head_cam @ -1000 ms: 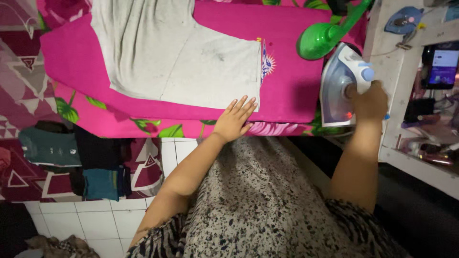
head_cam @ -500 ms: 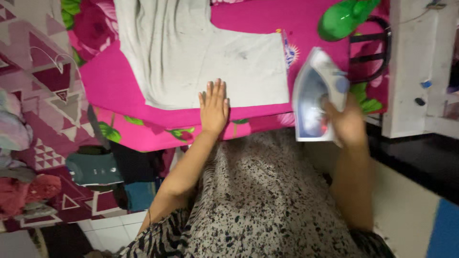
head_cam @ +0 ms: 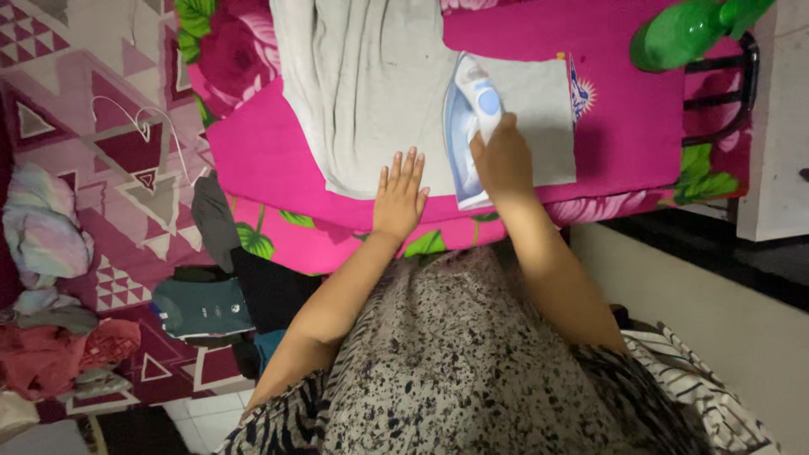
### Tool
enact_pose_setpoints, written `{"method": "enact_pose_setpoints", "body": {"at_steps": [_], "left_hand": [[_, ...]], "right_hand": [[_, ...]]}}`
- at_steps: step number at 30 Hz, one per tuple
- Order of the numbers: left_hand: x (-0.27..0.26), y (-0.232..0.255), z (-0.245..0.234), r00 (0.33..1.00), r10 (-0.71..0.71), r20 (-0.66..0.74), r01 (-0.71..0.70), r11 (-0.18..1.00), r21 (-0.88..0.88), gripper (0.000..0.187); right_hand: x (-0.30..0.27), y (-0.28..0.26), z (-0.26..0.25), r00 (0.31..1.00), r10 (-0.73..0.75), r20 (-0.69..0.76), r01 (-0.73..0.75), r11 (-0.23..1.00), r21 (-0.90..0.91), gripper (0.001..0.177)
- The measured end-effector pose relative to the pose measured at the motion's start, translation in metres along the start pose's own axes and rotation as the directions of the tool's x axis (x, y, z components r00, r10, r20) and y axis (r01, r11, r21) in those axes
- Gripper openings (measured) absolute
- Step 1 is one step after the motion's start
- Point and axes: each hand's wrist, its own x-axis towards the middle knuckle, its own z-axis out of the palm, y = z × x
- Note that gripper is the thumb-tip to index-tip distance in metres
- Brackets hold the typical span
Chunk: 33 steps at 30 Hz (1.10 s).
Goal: The person irons a white t-shirt on a pink ironing board. They repeatedly spray the shirt with water from a green bottle and use a blue and white iron to smooth the fabric, flipping the shirt to iron both sides.
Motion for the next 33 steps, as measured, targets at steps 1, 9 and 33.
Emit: {"method": "enact_pose_setpoints", "body": {"at_steps": [1, 9, 33], "left_hand": [[0.0, -0.001, -0.001, 1.0, 0.008, 0.004, -0.008, 1.0, -0.008, 0.068], [-0.001, -0.004, 0.0, 0.999, 0.027, 0.017, -0.027, 0.999, 0.024, 0.069], [-0.001, -0.003, 0.008, 0.999, 0.042, 0.012, -0.042, 0.996, 0.074, 0.068]], "right_hand": [[0.009, -0.002, 0.0, 0.999, -0.028, -0.028, 0.028, 1.0, 0.012, 0.044], [0.019, 0.0, -0.015, 0.993, 0.112, -0.023, -0.113, 0.991, -0.07, 0.049], [-0.001, 0.088, -0.067, 0.974, 0.215, -0.077, -0.218, 0.976, -0.026, 0.045]]}}
